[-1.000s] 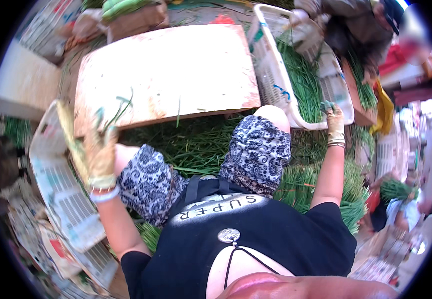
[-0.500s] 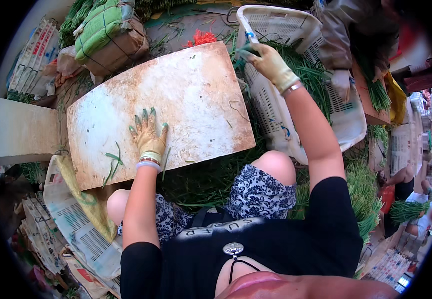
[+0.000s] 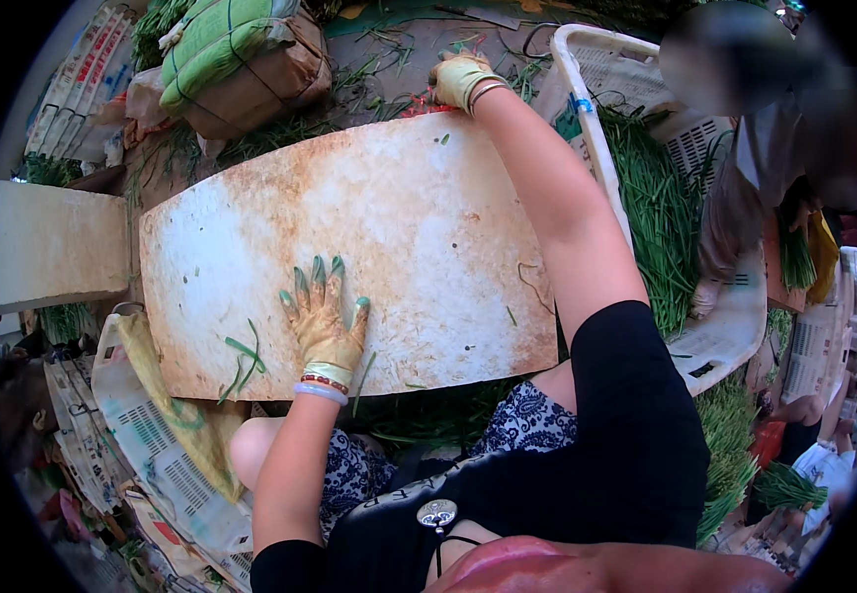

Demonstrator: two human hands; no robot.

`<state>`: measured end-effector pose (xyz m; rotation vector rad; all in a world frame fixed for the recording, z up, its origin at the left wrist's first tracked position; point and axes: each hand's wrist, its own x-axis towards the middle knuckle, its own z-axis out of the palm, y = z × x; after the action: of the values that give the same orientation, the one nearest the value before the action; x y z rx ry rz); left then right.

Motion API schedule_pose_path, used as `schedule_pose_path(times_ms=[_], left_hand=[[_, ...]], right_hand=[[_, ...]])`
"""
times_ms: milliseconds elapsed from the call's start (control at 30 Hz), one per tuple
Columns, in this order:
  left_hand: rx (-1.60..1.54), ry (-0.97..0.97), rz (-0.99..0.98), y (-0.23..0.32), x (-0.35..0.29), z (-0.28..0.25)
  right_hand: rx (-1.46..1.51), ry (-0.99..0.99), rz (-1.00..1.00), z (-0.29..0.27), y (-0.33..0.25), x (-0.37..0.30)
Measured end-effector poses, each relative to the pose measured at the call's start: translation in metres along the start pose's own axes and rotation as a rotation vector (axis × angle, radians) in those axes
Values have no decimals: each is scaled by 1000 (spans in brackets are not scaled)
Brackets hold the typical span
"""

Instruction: The person gathers green onions from a white basket, aligns them on a wooden board, and ties them into bundles using rubber bands. The person then places the finished bundles onto the floor beside them.

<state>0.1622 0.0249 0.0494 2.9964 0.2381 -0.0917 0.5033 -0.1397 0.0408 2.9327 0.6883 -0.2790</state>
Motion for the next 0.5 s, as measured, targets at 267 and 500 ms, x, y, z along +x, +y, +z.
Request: schedule_pose_path(times_ms=[267,500], left_hand=[[17,25,13,-2,-1,2],[10,58,16,-1,1,9]], right_hand=[[432,401,128,-50,41,-33],[738,919,18,-177,87,-186]])
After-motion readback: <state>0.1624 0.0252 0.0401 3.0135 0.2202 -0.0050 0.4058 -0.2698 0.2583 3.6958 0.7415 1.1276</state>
